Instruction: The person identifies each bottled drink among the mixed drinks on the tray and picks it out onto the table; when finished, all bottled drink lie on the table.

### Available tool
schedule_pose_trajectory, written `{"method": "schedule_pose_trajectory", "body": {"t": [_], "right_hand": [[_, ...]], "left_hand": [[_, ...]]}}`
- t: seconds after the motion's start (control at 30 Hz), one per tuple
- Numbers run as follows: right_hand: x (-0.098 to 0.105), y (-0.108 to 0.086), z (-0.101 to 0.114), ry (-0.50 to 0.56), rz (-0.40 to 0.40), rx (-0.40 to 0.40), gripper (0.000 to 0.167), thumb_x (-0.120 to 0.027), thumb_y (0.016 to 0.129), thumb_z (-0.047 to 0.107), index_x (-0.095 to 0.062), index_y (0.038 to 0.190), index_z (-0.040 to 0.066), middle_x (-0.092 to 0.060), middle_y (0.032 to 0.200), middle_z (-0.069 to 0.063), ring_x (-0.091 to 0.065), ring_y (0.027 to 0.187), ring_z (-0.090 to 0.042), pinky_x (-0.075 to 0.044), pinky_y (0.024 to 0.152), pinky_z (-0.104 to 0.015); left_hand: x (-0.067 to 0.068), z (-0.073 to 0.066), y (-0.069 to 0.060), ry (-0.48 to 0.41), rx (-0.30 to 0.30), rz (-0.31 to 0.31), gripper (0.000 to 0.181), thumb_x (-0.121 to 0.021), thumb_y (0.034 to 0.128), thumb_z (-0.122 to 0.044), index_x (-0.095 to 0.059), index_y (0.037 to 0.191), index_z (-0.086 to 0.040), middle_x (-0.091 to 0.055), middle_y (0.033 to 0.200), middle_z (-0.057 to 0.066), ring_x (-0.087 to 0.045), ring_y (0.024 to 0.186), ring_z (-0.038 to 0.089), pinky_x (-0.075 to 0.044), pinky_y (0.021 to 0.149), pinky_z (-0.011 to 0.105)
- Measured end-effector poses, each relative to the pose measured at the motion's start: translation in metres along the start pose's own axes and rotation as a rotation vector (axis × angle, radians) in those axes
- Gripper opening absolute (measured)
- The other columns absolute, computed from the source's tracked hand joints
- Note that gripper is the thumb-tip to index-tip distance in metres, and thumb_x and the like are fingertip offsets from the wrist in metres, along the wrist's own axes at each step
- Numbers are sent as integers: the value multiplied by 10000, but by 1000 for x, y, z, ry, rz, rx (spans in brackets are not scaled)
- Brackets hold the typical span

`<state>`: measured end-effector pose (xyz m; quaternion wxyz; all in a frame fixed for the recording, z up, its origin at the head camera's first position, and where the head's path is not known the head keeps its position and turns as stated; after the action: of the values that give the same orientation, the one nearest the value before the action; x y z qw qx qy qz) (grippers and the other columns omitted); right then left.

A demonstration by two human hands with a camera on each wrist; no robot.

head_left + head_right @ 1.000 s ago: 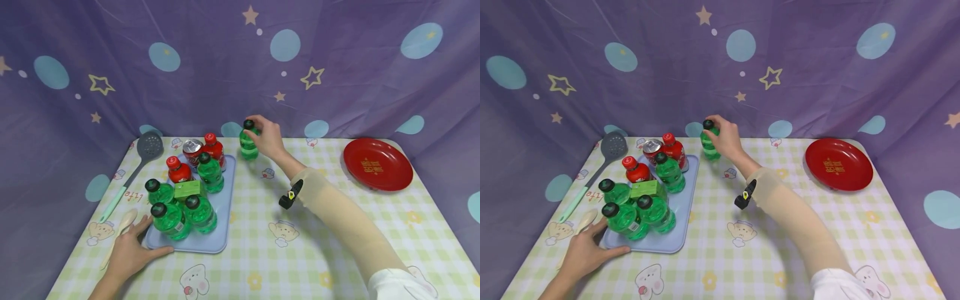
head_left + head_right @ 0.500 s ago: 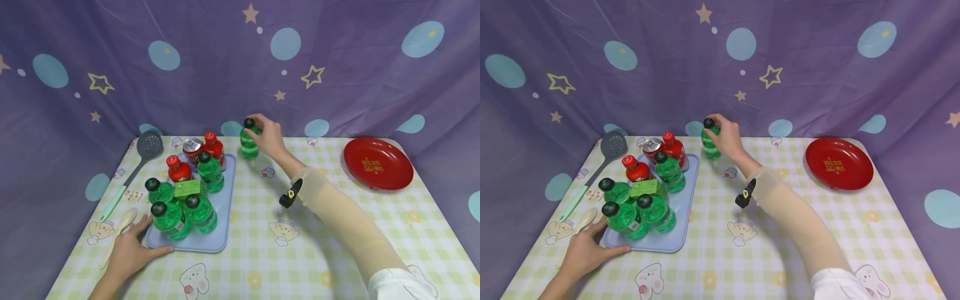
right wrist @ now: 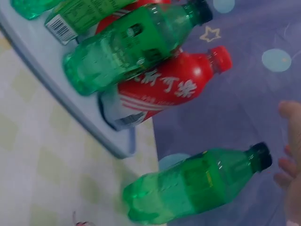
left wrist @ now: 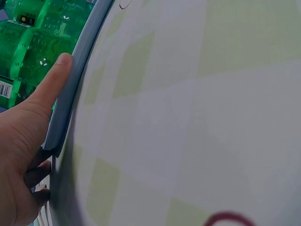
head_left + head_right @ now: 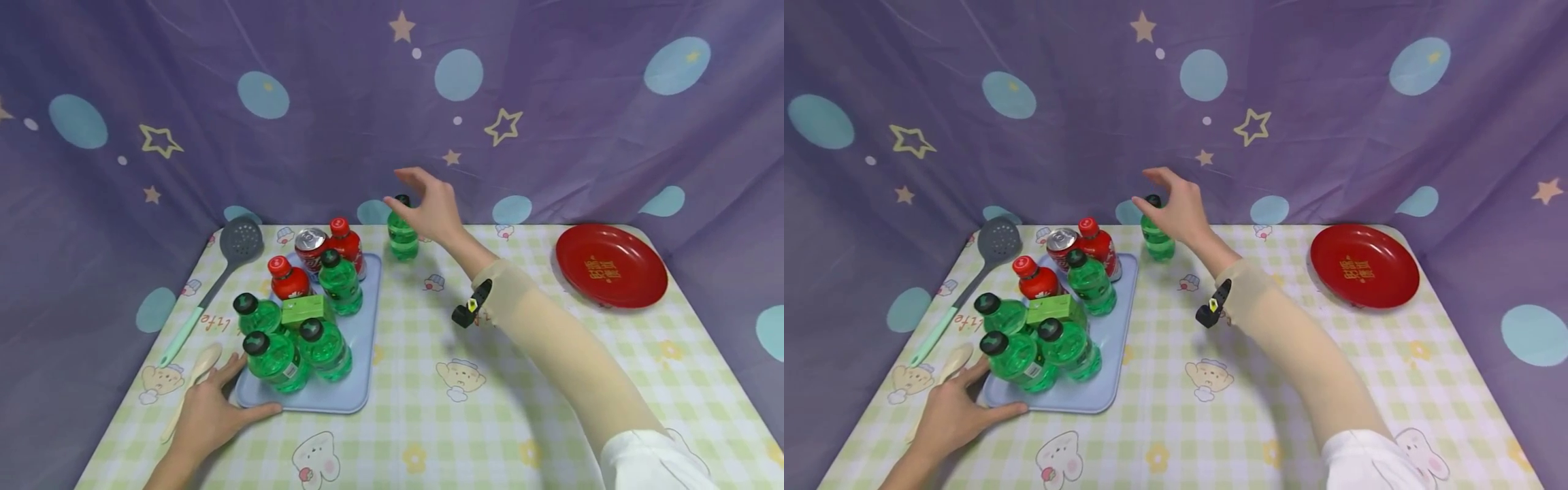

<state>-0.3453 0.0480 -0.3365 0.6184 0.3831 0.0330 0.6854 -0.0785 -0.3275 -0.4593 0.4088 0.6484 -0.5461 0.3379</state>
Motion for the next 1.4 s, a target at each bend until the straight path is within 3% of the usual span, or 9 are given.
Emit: {"method": "schedule_pose_trajectory", "body": {"t": [0.2, 0.5, 0.83, 1.07, 1.4], "right_hand": [[-8, 9, 27, 136, -16, 119, 498, -826, 954, 250, -677, 1409, 114, -709, 1428, -115, -675, 1347, -224, -564, 1112, -329], [-46, 8, 54, 206, 140, 111, 532, -791, 984, 288, -634, 1475, 159, -691, 1471, -53, -688, 1332, -201, -589, 1073, -337], [-81, -3, 54, 213, 234, 75, 471, -711, 1044, 266, -620, 1481, 117, -692, 1458, -105, -701, 1309, -246, -586, 1087, -436], [-94, -10, 51, 158, 248, 59, 453, -710, 1044, 278, -638, 1462, 120, -713, 1431, -89, -727, 1254, -212, -588, 1066, -309], [-101, -17, 49, 122, 231, 51, 417, -745, 1021, 272, -695, 1405, 116, -751, 1344, -101, -771, 1118, -209, -636, 935, -281]], "left_hand": [[1, 1, -1, -6, -2, -9, 1169, -1051, 482, -550, -653, 1385, 77, -655, 1356, 362, -478, 1317, 719, -486, 955, 797], [0, 1, 0, -13, -10, -21, 1164, -1053, 475, -547, -660, 1381, 69, -659, 1347, 368, -481, 1316, 715, -484, 954, 800], [-1, 2, -1, -8, -10, -26, 1169, -1052, 471, -553, -660, 1390, 53, -665, 1343, 363, -488, 1320, 709, -490, 943, 799], [0, 1, -2, -13, -3, -22, 1160, -1052, 480, -544, -657, 1395, 50, -660, 1352, 363, -481, 1328, 708, -486, 944, 803], [-1, 1, -2, -21, -8, -22, 1159, -1051, 485, -544, -655, 1401, 46, -655, 1362, 362, -466, 1336, 715, -484, 944, 805]]}}
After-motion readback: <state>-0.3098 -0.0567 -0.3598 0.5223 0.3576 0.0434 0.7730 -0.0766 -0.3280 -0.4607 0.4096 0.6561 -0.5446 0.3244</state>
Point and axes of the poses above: each hand's wrist, its own y-axis towards the middle knuckle, its own x-axis out of the back of the hand, z = x × y, the point moved 6 cm from there along y, towards the middle knuckle
